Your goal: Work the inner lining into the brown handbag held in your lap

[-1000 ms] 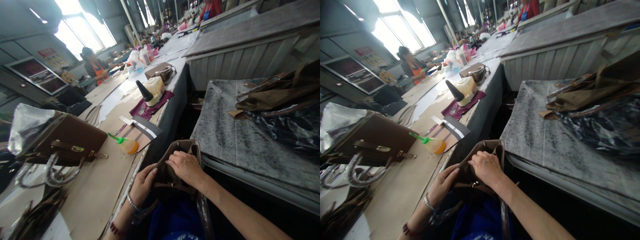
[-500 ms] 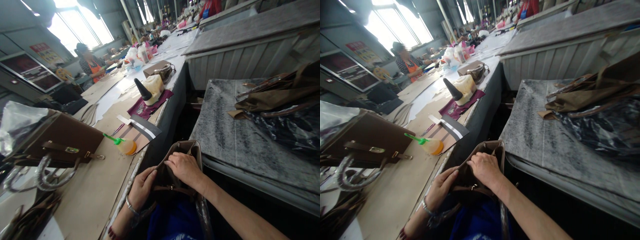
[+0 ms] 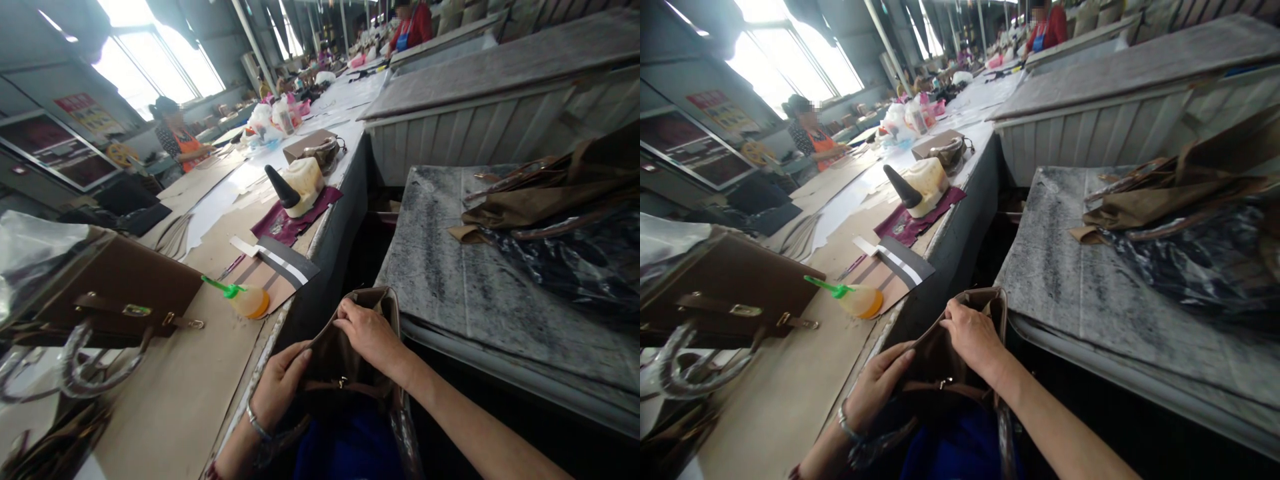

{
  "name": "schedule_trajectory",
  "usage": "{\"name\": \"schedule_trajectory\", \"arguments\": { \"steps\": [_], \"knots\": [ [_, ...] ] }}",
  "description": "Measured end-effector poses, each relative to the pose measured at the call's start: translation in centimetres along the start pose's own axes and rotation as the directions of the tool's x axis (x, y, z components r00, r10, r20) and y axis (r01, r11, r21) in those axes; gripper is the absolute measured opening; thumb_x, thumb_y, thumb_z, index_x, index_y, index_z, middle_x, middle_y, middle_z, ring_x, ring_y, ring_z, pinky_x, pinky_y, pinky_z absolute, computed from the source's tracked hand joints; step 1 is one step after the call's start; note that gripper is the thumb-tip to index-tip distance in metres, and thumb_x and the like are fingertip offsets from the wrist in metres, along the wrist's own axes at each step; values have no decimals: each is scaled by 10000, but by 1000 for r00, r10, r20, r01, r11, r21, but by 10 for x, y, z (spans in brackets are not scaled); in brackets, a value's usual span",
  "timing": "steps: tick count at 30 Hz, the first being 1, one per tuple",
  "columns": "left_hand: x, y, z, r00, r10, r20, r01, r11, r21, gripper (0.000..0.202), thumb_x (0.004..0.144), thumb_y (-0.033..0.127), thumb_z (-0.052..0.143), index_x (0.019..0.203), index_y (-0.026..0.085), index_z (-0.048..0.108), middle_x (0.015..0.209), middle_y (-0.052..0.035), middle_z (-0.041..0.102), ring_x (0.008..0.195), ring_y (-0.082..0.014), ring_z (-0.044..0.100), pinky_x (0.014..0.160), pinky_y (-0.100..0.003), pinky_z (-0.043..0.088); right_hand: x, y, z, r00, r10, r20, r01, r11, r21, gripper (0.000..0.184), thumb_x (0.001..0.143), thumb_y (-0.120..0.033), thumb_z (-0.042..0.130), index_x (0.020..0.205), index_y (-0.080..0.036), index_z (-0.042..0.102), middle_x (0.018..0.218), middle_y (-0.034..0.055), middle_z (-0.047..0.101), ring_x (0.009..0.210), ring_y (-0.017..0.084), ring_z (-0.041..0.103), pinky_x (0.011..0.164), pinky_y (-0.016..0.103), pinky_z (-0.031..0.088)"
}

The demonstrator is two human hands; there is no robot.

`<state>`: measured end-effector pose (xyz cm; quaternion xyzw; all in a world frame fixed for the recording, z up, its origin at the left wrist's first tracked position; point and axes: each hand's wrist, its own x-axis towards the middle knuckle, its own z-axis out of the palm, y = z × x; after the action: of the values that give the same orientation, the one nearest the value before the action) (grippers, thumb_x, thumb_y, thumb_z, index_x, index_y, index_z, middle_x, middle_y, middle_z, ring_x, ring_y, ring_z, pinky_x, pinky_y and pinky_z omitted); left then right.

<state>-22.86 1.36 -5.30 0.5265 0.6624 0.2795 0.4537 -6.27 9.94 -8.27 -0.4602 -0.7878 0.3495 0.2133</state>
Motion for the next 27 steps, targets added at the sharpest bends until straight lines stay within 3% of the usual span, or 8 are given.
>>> {"name": "schedule_trajectory", "arguments": {
  "steps": [8, 15, 23, 27],
  "knots": [
    [-2, 4, -1, 999, -22, 33, 23, 999, -33, 413, 796, 410, 478, 1083, 131, 579, 1019, -66, 630, 973, -229, 549, 875, -308, 428, 1, 4, -3, 999, -50, -4, 50, 998, 29, 47, 820, -198, 495, 851, -201, 459, 764, -5, 593, 728, 131, 590, 662, 221, 400],
    [-1, -1, -3, 999, -17, 45, 19, 998, -54, 402, 800, 400, 485, 1100, 146, 569, 1032, -57, 625, 957, -220, 555, 864, -296, 430, 2, 10, 3, 991, -131, -22, 132, 989, 71, 305, 843, -193, 467, 1145, -230, 453, 998, 28, 606, 948, 141, 565, 796, 231, 421],
    [-2, -4, -5, 999, -25, 47, 27, 999, -42, 397, 798, 406, 494, 1092, 152, 576, 1028, -55, 626, 974, -222, 545, 870, -295, 423, 5, 11, 0, 984, -175, 27, 174, 984, 32, 185, 875, -243, 414, 954, -230, 581, 826, 2, 601, 795, 119, 584, 734, 205, 409],
    [0, -3, -12, 988, -85, 131, 94, 993, -66, 454, 790, 447, 487, 1108, 132, 560, 1007, -71, 630, 964, -235, 550, 852, -314, 438, 6, 9, 1, 984, -166, 69, 167, 986, -8, 177, 877, -254, 406, 877, -215, 578, 800, 2, 600, 787, 120, 576, 713, 204, 391]
  ]
}}
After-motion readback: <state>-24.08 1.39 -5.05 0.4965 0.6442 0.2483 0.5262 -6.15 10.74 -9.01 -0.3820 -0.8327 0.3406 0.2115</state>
